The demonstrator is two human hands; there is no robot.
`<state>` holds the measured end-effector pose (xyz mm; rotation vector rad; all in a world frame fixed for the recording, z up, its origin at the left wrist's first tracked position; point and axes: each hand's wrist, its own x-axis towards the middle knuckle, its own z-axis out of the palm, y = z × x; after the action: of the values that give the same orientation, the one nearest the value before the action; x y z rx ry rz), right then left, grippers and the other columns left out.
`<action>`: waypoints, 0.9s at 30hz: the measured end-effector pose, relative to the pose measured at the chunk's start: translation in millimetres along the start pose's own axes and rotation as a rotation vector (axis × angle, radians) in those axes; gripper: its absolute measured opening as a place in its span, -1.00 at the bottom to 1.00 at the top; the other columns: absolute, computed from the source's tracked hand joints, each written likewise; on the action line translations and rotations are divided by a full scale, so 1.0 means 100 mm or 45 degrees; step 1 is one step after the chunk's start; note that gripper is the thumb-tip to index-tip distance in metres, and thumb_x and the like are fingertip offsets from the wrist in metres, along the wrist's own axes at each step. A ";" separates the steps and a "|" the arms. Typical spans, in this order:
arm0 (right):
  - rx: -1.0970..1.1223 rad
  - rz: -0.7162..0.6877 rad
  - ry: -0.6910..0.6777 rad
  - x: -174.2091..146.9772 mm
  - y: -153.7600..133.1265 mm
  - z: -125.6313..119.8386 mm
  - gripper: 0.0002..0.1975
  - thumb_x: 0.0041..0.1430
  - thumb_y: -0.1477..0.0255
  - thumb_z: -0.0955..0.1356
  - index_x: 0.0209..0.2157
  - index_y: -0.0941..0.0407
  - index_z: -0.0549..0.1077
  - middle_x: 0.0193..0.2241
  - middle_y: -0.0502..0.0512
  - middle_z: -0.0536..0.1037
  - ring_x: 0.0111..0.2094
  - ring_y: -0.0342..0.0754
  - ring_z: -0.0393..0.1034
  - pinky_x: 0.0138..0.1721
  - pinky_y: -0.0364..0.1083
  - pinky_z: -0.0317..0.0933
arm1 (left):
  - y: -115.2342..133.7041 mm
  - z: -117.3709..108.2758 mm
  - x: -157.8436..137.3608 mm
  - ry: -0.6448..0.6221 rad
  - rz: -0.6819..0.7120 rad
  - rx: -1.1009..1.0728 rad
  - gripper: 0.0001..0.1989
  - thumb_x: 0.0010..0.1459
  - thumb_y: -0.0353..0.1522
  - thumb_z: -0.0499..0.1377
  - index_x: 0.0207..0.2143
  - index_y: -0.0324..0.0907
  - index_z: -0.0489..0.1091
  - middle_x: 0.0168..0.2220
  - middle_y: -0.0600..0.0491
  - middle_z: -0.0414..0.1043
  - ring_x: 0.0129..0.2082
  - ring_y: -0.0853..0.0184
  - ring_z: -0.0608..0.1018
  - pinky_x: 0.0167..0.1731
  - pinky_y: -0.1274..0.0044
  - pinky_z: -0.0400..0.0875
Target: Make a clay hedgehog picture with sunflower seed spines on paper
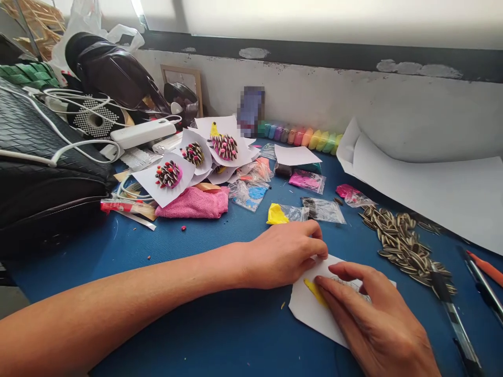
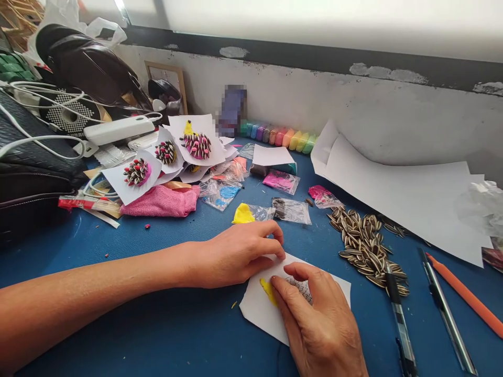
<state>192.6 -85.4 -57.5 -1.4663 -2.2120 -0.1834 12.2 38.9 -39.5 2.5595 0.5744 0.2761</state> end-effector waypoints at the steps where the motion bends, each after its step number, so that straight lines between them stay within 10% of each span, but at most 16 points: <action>1: 0.009 0.000 0.013 0.01 0.00 0.00 -0.79 0.34 0.38 0.31 -0.13 0.07 0.58 -0.11 0.22 0.49 -0.15 -0.01 0.49 -0.24 -0.07 0.41 | 0.00 0.00 0.00 -0.006 0.000 0.001 -0.82 0.34 -0.46 0.14 -0.07 -0.18 0.50 0.00 -0.04 0.41 -0.07 0.24 0.53 -0.10 0.47 0.42; 27: -0.029 -0.152 0.062 -0.02 -0.02 0.00 -0.74 0.26 0.58 0.28 -0.07 0.18 0.53 -0.02 0.31 0.43 -0.06 0.06 0.41 -0.15 0.00 0.36 | -0.02 0.03 -0.03 0.026 0.031 -0.021 -0.84 0.32 -0.48 0.15 -0.09 -0.19 0.48 -0.01 -0.05 0.40 -0.07 0.24 0.53 -0.09 0.43 0.45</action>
<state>191.8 -87.9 -58.6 -1.3278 -2.2666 -0.2815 9.8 38.2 -43.4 2.5524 0.5464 0.3150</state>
